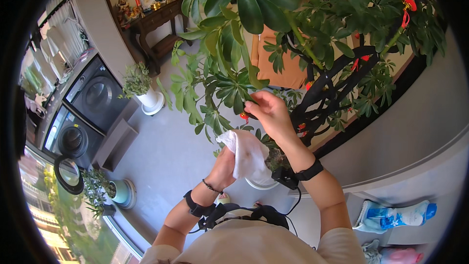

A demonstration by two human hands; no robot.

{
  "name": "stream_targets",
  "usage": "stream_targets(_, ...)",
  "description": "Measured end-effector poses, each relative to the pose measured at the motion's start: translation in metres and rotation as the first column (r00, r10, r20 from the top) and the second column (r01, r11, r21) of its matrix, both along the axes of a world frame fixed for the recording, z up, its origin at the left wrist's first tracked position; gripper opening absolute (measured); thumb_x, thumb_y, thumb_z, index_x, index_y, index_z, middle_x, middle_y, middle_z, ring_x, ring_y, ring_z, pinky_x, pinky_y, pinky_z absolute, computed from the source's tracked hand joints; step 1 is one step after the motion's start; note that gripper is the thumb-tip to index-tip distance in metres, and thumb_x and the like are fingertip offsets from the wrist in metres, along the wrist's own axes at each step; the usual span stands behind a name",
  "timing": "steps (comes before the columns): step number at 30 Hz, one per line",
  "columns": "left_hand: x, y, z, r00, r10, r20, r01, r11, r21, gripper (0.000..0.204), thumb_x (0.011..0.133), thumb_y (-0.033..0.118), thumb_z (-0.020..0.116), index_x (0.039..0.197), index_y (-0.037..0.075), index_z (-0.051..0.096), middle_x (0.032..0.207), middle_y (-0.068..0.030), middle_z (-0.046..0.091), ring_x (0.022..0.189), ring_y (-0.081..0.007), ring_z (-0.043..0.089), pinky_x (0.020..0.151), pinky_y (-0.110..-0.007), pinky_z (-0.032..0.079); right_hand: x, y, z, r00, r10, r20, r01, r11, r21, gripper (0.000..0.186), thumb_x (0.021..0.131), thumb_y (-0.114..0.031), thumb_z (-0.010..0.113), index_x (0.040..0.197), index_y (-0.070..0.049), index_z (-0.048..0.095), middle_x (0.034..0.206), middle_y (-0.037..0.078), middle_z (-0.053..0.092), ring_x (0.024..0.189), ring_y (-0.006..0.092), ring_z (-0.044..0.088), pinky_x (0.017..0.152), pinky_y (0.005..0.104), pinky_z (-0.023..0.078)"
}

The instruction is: The person cleans the leaves of a large potted plant by hand with a damp cloth, wiping both sides of the leaves and handling them individually.

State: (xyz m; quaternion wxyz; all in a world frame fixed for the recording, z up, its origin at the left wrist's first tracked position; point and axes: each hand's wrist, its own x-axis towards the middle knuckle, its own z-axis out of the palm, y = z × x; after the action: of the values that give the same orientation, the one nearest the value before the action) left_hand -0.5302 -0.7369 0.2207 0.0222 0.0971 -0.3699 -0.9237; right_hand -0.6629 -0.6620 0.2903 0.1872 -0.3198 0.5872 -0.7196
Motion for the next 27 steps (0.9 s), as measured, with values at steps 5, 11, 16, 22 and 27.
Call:
stream_targets(5,-0.018,0.004,0.001,0.995,0.08,-0.056,-0.082,0.996,-0.021,0.045,0.09,0.037,0.042,0.122,0.006,0.034,0.11,-0.003,0.046,0.098,-0.0123,0.047,0.082,-0.027,0.041,-0.01,0.015,0.014,0.994,-0.097,-0.057,0.099,0.994,0.039,0.022,0.082,-0.012,0.056,0.098,0.004,0.053,0.083,0.006,0.06,0.074,0.0106,0.057,0.071,0.0219,0.045)
stream_targets(11,-0.041,0.007,-0.009,0.856,0.415,-0.308,-0.442,0.897,-0.019,0.042,0.09,0.03,0.044,0.122,0.005,0.033,0.114,-0.0041,0.045,0.102,-0.0125,0.045,0.086,-0.028,0.038,-0.01,0.01,0.021,0.998,0.011,0.063,-0.009,0.999,-0.034,0.022,0.084,-0.012,0.053,0.099,0.004,0.052,0.092,0.013,0.061,0.088,0.0191,0.06,0.08,0.0283,0.047)
stream_targets(16,-0.034,0.013,-0.006,0.812,0.527,-0.251,-0.505,0.85,0.15,0.037,0.091,0.03,0.042,0.119,0.005,0.04,0.115,-0.004,0.047,0.104,-0.0162,0.047,0.089,-0.03,0.038,-0.006,0.006,0.026,0.99,0.088,0.11,-0.081,0.995,-0.064,0.022,0.086,-0.011,0.049,0.101,0.004,0.048,0.097,0.015,0.059,0.089,0.0238,0.06,0.083,0.0323,0.047)
stream_targets(22,-0.032,0.004,-0.005,0.835,0.512,-0.199,-0.489,0.858,0.158,0.042,0.091,0.036,0.038,0.121,0.007,0.039,0.118,-0.0045,0.046,0.107,-0.0174,0.046,0.09,-0.032,0.038,-0.006,-0.004,0.028,0.969,0.133,0.21,-0.11,0.987,-0.116,0.02,0.087,-0.014,0.049,0.098,0.003,0.047,0.094,0.016,0.059,0.084,0.0235,0.061,0.079,0.0328,0.048)
stream_targets(27,-0.04,-0.01,0.02,0.844,0.475,-0.251,-0.464,0.88,0.103,0.034,0.09,0.031,0.042,0.115,0.007,0.044,0.106,-0.0025,0.053,0.096,-0.0156,0.052,0.081,-0.032,0.044,-0.009,-0.006,0.022,0.992,0.093,0.091,-0.084,0.992,-0.099,0.02,0.087,-0.013,0.049,0.098,0.003,0.046,0.091,0.014,0.059,0.08,0.0193,0.061,0.073,0.0285,0.049)
